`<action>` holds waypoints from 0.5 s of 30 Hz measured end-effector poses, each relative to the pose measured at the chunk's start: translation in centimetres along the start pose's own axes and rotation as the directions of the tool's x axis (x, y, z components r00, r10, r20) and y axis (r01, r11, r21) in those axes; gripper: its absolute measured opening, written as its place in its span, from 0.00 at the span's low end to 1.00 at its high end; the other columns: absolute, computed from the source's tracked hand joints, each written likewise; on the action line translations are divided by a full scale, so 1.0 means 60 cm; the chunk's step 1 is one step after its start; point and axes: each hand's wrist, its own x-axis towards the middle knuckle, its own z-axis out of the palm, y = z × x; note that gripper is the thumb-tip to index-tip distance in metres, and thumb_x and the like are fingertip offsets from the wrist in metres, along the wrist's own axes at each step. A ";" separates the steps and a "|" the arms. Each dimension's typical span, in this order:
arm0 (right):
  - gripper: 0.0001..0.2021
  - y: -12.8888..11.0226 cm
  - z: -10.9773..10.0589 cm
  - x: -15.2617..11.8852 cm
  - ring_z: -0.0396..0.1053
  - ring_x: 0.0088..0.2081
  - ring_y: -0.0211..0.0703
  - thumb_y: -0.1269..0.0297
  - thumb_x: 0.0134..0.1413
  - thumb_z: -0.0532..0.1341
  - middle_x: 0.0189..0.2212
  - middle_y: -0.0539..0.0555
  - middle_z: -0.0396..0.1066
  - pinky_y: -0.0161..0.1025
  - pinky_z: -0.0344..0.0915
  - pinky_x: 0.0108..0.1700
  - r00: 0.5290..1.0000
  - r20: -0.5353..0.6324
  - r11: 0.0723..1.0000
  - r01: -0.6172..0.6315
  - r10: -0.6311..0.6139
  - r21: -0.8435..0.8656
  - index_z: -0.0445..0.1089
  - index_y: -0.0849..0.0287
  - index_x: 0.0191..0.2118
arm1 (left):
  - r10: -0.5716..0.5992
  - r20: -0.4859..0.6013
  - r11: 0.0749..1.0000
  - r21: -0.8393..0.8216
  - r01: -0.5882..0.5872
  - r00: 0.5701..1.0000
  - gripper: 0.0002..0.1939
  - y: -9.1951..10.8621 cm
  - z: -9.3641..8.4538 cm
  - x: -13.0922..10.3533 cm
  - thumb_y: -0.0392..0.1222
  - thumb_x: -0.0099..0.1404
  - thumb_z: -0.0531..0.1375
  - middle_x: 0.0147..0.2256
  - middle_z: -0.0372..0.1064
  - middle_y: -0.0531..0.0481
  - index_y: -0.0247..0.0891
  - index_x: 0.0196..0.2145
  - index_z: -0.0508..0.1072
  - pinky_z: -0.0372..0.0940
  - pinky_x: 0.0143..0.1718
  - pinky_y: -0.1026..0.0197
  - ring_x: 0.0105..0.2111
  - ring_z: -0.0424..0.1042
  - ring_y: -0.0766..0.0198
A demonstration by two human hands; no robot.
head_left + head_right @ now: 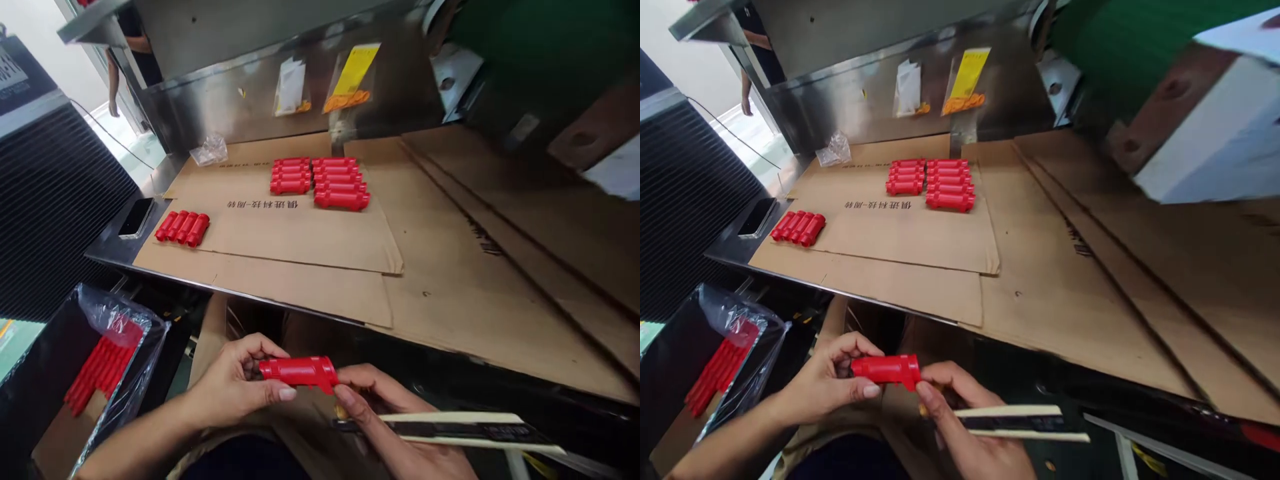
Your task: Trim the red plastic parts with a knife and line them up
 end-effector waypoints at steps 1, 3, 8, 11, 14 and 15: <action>0.20 -0.005 0.016 0.000 0.64 0.20 0.35 0.42 0.59 0.64 0.21 0.48 0.69 0.30 0.64 0.21 0.999 -0.025 0.998 -0.035 0.036 0.045 0.77 0.54 0.32 | -0.020 -0.081 0.998 -0.065 0.015 0.997 0.23 -0.020 -0.001 -0.006 0.49 0.51 0.75 0.31 0.70 0.53 0.36 0.39 0.72 0.56 0.30 0.66 0.27 0.62 0.71; 0.21 -0.009 0.048 -0.004 0.61 0.20 0.34 0.40 0.56 0.66 0.20 0.47 0.65 0.30 0.60 0.21 0.993 -0.052 0.987 -0.103 0.110 0.120 0.75 0.55 0.32 | -0.035 -0.243 0.994 -0.109 0.008 0.969 0.27 -0.050 -0.001 -0.014 0.52 0.47 0.78 0.27 0.68 0.55 0.36 0.35 0.70 0.52 0.26 0.67 0.24 0.59 0.73; 0.22 -0.003 0.092 -0.019 0.59 0.18 0.33 0.40 0.57 0.66 0.17 0.44 0.63 0.31 0.55 0.22 0.976 0.000 0.957 -0.211 0.216 0.200 0.70 0.56 0.30 | -0.019 -0.431 0.980 -0.187 -0.069 0.902 0.29 -0.071 0.003 -0.031 0.62 0.49 0.75 0.23 0.65 0.57 0.37 0.30 0.66 0.54 0.26 0.67 0.23 0.59 0.73; 0.23 0.003 0.095 -0.025 0.61 0.19 0.35 0.40 0.60 0.63 0.16 0.46 0.63 0.32 0.56 0.23 0.978 -0.015 0.965 -0.203 0.208 0.166 0.69 0.57 0.27 | -0.041 -0.437 0.977 -0.204 -0.055 0.898 0.30 -0.070 0.005 -0.034 0.69 0.55 0.68 0.21 0.62 0.58 0.39 0.29 0.64 0.52 0.24 0.66 0.22 0.58 0.72; 0.23 0.009 0.095 -0.032 0.61 0.19 0.36 0.40 0.60 0.63 0.18 0.47 0.65 0.33 0.58 0.23 0.986 -0.052 0.981 -0.152 0.159 0.117 0.70 0.56 0.27 | -0.036 -0.419 0.981 -0.187 -0.047 0.907 0.30 -0.072 0.002 -0.036 0.69 0.57 0.67 0.22 0.61 0.58 0.39 0.29 0.64 0.52 0.24 0.66 0.22 0.57 0.71; 0.23 0.011 0.095 -0.033 0.61 0.19 0.36 0.41 0.60 0.63 0.19 0.47 0.66 0.33 0.59 0.23 0.989 -0.070 0.989 -0.122 0.128 0.088 0.70 0.56 0.27 | -0.020 -0.419 0.983 -0.175 -0.060 0.908 0.29 -0.074 0.001 -0.037 0.69 0.58 0.66 0.22 0.60 0.58 0.39 0.29 0.64 0.53 0.25 0.66 0.23 0.57 0.71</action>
